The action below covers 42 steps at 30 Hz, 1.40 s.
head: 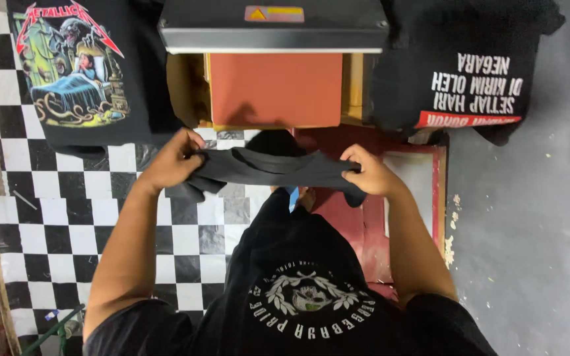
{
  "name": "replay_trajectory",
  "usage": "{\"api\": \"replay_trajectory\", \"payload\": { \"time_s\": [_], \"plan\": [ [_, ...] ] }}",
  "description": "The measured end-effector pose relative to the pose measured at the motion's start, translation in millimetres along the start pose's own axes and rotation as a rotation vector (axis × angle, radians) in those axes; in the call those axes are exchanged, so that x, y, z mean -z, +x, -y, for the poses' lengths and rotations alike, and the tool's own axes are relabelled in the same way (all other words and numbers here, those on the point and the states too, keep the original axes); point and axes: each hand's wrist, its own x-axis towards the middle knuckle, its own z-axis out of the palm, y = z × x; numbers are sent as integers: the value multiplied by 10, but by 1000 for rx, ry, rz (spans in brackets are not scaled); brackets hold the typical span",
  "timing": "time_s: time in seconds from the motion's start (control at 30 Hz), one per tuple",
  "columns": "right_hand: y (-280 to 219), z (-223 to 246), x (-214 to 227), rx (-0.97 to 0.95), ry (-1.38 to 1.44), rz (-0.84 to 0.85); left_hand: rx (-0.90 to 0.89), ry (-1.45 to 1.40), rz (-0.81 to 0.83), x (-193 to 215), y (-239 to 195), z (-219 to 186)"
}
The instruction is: Aligning t-shirts on a heat press machine and applying heat to transfer designs.
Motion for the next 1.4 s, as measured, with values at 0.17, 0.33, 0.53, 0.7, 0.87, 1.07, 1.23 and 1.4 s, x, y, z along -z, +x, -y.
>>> {"api": "replay_trajectory", "payload": {
  "time_s": [0.17, 0.33, 0.53, 0.7, 0.87, 1.07, 1.23, 1.4],
  "plan": [
    [1279, -297, 372, 375, -90, -248, -468, 446, -160, 285, 1290, 553],
    [2608, -410, 404, 315, -452, -572, 96, 1062, -272, -173, 2492, 954],
    [2687, -754, -449, -126, -415, -584, 422, 580, -295, -819, 2119, 906],
    [2534, -1222, -831, -242, 54, -766, 576, 244, -534, -1023, 2009, 2211],
    [2795, -1791, -858, -284, 47, -848, 612, 385, -529, -925, 1982, 2341],
    [2679, -1947, -708, -389, -1, -757, 584, 235, -495, -852, 1786, 2180],
    [2250, -1948, -808, -364, 164, -674, 434, 111, -387, -874, 1328, 1975],
    [1699, -2000, -1180, -391, 319, -616, 581, 76, -389, -1148, 816, 2312]
  ]
}}
